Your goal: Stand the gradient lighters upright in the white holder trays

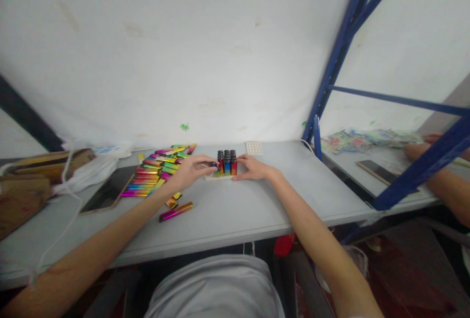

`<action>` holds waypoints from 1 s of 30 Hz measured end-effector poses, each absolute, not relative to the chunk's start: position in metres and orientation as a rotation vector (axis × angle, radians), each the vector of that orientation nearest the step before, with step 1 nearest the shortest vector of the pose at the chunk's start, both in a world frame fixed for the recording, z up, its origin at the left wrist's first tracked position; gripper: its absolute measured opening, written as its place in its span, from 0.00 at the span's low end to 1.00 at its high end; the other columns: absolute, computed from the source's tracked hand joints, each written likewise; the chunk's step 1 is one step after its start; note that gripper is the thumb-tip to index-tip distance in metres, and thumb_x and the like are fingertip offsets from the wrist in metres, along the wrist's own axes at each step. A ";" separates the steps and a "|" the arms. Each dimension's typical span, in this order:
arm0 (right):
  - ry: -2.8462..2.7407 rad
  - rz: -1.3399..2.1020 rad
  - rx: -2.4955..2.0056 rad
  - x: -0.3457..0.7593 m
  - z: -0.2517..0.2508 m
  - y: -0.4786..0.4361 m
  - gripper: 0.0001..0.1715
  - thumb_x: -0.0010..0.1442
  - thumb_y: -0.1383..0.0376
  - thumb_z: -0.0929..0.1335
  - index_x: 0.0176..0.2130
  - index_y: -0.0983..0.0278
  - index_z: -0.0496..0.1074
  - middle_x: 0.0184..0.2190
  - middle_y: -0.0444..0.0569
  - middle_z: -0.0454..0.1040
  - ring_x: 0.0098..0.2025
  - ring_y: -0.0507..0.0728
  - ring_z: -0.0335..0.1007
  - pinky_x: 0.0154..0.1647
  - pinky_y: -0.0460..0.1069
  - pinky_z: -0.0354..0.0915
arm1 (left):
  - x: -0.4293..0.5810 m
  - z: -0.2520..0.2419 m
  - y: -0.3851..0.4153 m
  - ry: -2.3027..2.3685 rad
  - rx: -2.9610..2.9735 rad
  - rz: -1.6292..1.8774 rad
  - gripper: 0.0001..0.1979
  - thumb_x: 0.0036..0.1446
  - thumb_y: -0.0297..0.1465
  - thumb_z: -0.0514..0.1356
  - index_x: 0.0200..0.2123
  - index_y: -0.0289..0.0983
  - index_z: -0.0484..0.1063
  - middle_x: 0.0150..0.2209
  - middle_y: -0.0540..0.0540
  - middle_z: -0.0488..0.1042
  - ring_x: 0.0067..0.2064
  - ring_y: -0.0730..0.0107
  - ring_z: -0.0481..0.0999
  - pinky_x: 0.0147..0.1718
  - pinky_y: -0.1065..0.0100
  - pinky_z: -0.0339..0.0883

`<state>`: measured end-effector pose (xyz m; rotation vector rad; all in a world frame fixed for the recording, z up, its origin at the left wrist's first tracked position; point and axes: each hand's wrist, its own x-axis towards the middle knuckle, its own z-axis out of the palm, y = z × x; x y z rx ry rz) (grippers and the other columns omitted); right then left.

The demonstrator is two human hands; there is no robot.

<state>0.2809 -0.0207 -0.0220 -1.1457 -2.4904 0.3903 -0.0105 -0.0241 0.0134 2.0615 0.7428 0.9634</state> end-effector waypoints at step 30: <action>-2.480 0.382 -1.145 0.282 -0.025 -0.019 0.44 0.59 0.40 0.73 0.63 0.64 0.70 0.63 0.61 0.68 0.63 0.69 0.67 0.68 0.63 0.62 | 0.010 0.005 -0.028 0.893 2.157 0.920 0.17 0.54 0.36 0.70 0.39 0.41 0.64 0.25 0.54 0.74 0.28 0.66 0.76 0.29 0.68 0.67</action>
